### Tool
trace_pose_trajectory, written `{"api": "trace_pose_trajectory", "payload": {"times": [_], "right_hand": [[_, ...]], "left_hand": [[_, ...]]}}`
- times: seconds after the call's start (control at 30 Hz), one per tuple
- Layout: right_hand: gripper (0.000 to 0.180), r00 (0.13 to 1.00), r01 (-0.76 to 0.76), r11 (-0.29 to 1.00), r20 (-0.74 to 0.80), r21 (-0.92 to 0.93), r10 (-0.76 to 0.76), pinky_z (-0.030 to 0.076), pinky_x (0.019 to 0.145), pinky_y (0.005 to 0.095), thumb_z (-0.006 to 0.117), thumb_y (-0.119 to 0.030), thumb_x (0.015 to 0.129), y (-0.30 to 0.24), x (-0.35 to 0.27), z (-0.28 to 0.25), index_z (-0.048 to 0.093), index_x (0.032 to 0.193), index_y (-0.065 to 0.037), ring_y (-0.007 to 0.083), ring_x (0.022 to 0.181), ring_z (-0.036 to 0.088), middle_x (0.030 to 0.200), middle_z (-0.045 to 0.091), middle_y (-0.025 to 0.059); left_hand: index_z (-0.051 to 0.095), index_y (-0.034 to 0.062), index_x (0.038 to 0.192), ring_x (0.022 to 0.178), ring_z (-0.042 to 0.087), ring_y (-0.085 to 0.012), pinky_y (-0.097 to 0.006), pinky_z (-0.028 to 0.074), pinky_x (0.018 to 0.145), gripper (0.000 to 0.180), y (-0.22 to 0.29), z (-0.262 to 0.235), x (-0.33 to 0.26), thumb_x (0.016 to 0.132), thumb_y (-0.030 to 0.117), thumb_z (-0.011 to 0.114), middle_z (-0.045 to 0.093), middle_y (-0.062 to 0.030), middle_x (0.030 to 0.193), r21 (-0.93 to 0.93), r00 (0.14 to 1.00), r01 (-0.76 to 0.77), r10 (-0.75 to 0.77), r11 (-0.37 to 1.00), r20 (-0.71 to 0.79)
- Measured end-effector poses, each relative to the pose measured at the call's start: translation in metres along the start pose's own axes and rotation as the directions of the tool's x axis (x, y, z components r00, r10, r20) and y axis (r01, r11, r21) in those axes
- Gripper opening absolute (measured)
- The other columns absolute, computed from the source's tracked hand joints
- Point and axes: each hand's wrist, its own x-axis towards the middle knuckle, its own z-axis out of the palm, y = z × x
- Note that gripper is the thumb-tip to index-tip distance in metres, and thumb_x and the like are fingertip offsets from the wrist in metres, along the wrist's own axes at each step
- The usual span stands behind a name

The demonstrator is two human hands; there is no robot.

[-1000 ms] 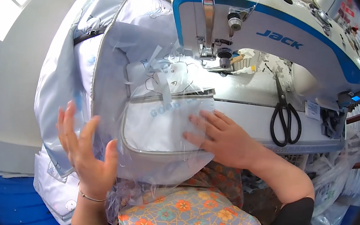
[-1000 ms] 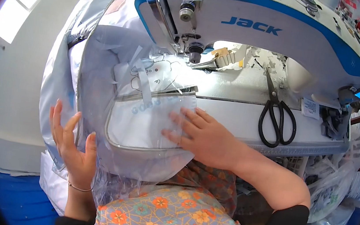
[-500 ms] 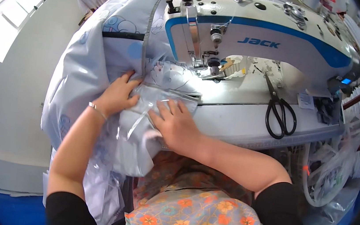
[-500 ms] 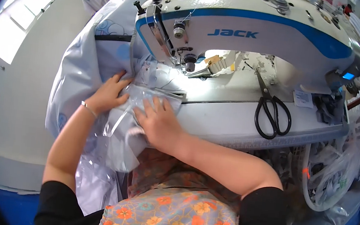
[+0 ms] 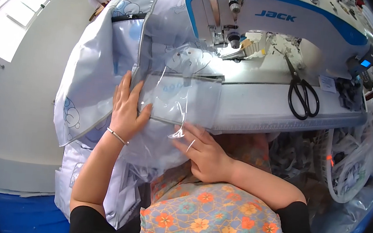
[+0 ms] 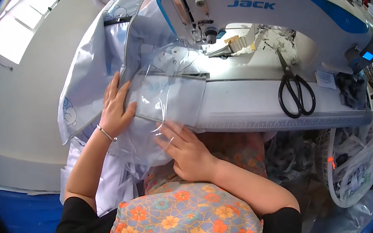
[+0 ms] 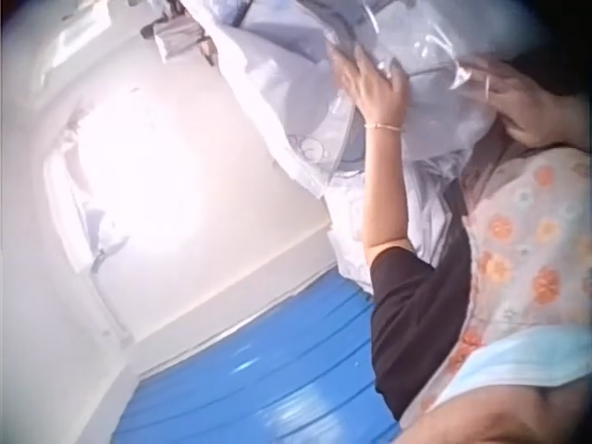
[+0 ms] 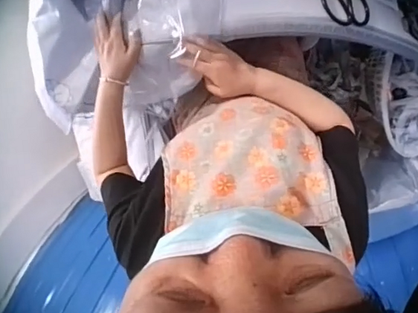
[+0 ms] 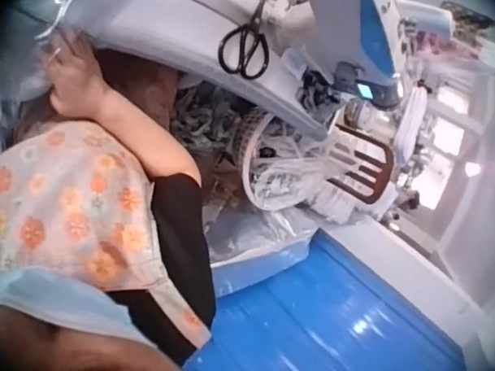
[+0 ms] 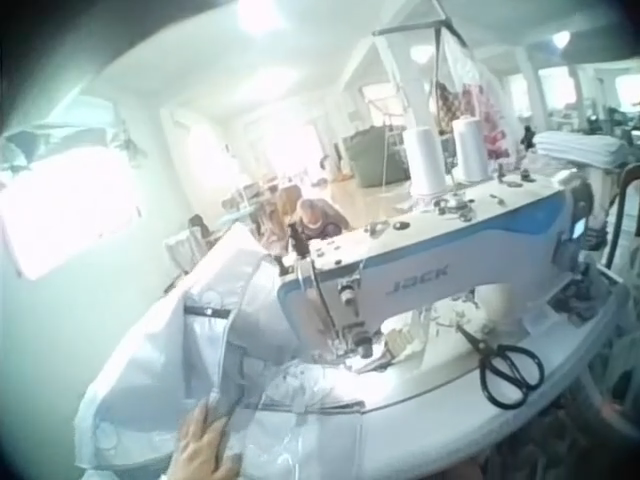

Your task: Sewing plastic and fabric components together using an industrial sewing machine to assemble textile goods.

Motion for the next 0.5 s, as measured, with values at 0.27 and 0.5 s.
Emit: {"api": "trace_pose_trajectory", "payload": {"times": [0.27,0.5], "right_hand": [[0.024,0.702,-0.559,0.145,0.374,0.816,0.606,0.049,0.090,0.0299,0.062,-0.017,0.096,0.003,0.017,-0.002,0.069,0.110,0.001,0.0120,0.101,0.061,0.103,0.071,0.0044],[0.026,0.783,-0.576,0.261,0.431,0.774,0.448,0.054,0.077,0.0332,0.059,-0.023,0.097,-0.014,-0.019,-0.010,0.069,0.092,0.000,0.0183,0.081,0.068,0.085,0.071,0.0098]], "left_hand": [[0.057,0.0002,0.130,0.136,0.043,-0.0391,-0.049,0.035,0.113,0.045,0.096,0.003,0.084,0.086,0.009,0.064,0.054,-0.0199,0.138,-0.098,0.875,-0.478,0.483,0.873,0.037],[0.058,-0.0042,0.126,0.115,0.059,-0.0376,-0.045,0.046,0.101,0.052,0.107,0.040,0.086,0.087,0.030,0.064,0.060,-0.0228,0.126,-0.067,0.919,-0.284,0.291,0.957,0.264]]}}
